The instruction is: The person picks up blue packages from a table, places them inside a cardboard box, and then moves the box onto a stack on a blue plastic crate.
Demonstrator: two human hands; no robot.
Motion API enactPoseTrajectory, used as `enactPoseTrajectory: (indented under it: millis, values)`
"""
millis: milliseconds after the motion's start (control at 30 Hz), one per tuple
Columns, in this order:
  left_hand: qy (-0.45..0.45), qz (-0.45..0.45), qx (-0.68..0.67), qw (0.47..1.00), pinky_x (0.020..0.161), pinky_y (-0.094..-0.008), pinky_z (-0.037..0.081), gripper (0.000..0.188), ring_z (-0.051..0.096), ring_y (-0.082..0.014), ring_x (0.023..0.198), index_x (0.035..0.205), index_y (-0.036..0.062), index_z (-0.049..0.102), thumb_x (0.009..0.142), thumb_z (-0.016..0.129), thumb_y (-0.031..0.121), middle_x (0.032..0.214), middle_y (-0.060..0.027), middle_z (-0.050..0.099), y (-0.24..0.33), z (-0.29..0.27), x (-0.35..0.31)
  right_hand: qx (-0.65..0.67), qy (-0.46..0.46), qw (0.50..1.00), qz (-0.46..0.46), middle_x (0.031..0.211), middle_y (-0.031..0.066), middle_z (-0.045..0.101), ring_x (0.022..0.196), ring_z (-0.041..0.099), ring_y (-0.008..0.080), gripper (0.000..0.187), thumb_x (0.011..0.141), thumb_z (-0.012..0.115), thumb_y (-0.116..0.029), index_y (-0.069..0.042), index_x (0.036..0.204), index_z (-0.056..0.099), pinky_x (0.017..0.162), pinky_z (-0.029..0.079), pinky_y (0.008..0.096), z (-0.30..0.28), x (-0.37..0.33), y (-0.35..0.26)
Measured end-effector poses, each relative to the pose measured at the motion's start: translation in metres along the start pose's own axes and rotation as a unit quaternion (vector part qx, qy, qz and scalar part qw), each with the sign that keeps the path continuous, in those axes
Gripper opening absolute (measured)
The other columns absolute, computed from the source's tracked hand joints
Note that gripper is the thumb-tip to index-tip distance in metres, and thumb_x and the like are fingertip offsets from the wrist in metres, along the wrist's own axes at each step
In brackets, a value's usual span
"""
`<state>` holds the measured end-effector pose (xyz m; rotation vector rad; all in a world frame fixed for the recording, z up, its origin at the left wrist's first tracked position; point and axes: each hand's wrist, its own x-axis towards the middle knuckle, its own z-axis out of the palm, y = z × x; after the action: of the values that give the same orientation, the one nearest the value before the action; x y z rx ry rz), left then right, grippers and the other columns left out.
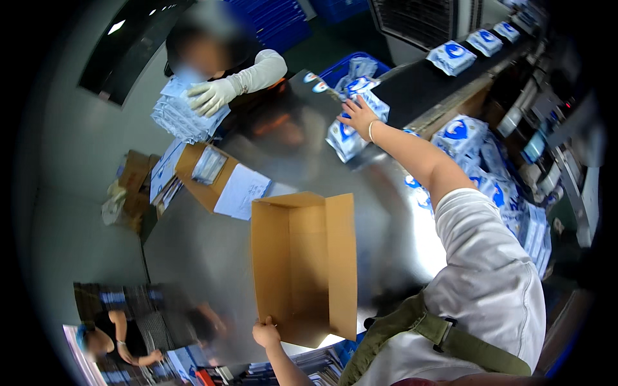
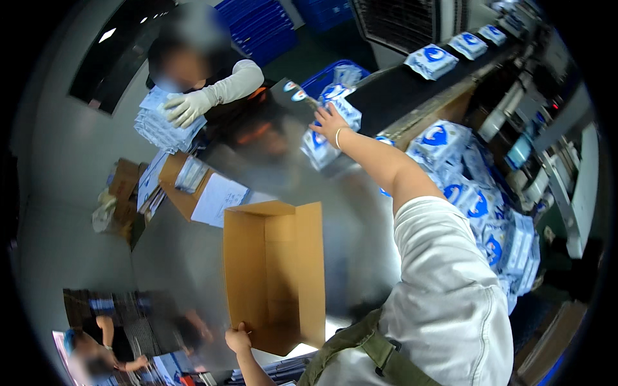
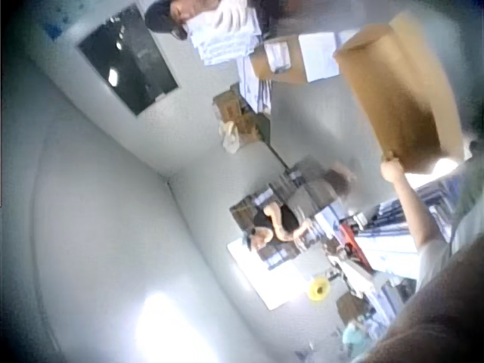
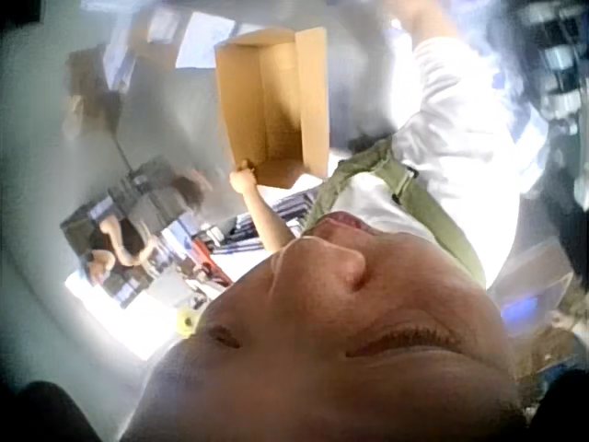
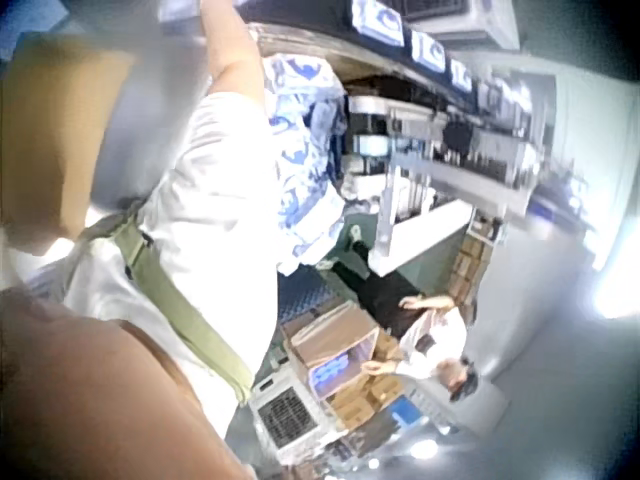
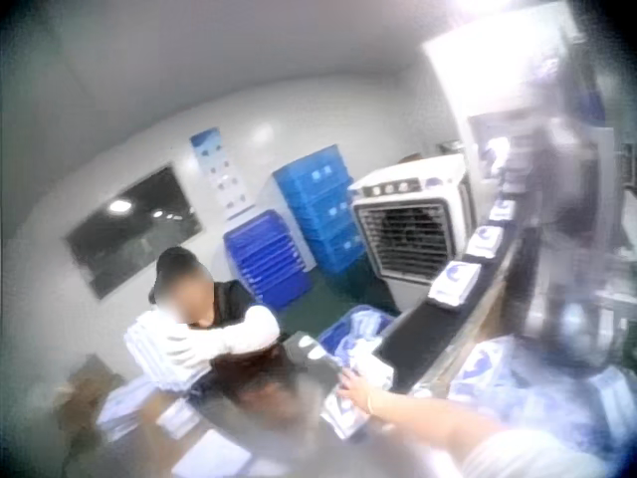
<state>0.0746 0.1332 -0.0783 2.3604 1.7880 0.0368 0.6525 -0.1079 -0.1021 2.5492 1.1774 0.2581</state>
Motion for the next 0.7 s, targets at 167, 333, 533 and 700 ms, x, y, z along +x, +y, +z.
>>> enactPoseTrajectory:
  millis: [167,333,533,700]
  values:
    - [0.0,0.022,0.019,1.0,0.07,-0.0417,0.049,0.021,0.065,-0.0342,0.077,0.088,0.0014,0.066,0.077,0.067,0.02,0.08,-0.0181,0.066,0.012,-0.005,0.0,0.088,-0.044,0.992,0.083,0.133,0.0183,0.039,0.13,0.03,0.036,0.082,0.063,0.073,-0.025,-0.019,0.136,0.037,0.105,0.022,0.051,0.044,0.007,-0.049]
    - [-0.005,0.045,-0.01,0.999,0.072,-0.0451,0.048,0.024,0.063,-0.037,0.08,0.088,0.0013,0.064,0.077,0.064,0.023,0.082,-0.0199,0.066,-0.008,0.002,0.014,0.229,-0.023,0.964,0.132,0.129,0.0276,0.038,0.127,0.031,0.0426,0.079,0.058,0.069,-0.012,-0.005,0.129,0.036,0.104,0.025,0.0532,0.031,-0.128,-0.099]
    - [0.043,0.072,-0.002,0.996,0.069,-0.0461,0.048,0.022,0.062,-0.0368,0.08,0.089,0.004,0.062,0.08,0.061,0.025,0.083,-0.0166,0.065,-0.013,0.012,0.01,0.317,-0.044,0.934,0.156,0.129,0.0208,0.04,0.125,0.033,0.0438,0.075,0.056,0.07,-0.013,-0.015,0.125,0.041,0.097,0.036,0.0537,-0.006,-0.308,-0.153]
    - [0.035,0.096,-0.062,0.993,0.063,-0.0436,0.047,0.021,0.06,-0.0366,0.075,0.078,0.0035,0.055,0.08,0.054,0.024,0.077,-0.0168,0.064,-0.011,0.006,0.008,0.554,-0.036,0.794,0.245,0.121,0.0134,0.052,0.114,0.05,0.0286,0.089,0.048,0.082,-0.02,-0.003,0.126,0.042,0.095,0.041,0.0367,-0.022,-0.341,-0.131]
